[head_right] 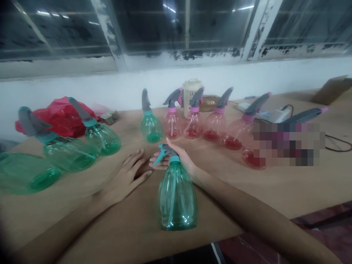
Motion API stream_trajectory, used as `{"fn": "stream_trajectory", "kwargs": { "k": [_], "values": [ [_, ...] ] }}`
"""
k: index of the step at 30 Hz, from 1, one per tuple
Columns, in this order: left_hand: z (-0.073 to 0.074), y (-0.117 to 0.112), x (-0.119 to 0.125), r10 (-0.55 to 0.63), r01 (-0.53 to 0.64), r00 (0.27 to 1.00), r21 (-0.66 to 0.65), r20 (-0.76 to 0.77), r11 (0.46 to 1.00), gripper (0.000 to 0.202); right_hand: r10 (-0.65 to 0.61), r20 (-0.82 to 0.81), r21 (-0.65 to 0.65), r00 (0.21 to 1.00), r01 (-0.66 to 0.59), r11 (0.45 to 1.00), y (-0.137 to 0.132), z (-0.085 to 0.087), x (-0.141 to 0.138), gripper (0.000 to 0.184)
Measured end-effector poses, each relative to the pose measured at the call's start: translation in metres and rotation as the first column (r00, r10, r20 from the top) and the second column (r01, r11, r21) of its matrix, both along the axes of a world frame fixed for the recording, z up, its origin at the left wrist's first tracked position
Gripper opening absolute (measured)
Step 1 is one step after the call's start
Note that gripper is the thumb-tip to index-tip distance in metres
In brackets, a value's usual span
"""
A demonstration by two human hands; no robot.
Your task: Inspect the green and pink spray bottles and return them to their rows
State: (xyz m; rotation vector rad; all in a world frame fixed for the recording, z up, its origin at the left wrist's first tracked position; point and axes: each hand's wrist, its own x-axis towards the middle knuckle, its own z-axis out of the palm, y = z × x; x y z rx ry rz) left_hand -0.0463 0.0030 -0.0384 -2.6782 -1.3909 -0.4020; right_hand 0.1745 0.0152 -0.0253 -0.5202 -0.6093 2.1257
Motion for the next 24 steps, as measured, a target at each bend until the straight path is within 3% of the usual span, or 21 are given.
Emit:
{"fn": "stream_trajectory", "kwargs": {
  "k": [7, 16, 24],
  "values": [
    [0.0063, -0.0032, 0.0044, 0.026, -0.027, 1.0, -0.03, -0.014, 0.999, 0.053, 0.026, 0.007, 0.016, 1.0, -0.026, 1.0, 0.0008, -0.002, 0.0011, 0.049],
    [0.0073, -0.0037, 0.0038, 0.023, -0.024, 1.0, -0.041, -0.008, 0.999, 0.055, -0.16, 0.09, 0.025, 0.983, 0.159, 0.987, -0.0024, -0.0017, 0.0008, 0.02],
    [0.0057, -0.0031, 0.0031, 0.026, -0.027, 0.999, -0.027, -0.018, 0.999, 0.055, -0.05, 0.023, 0.026, 0.998, 0.049, 0.998, 0.0026, -0.0026, -0.0001, 0.042]
  ]
}}
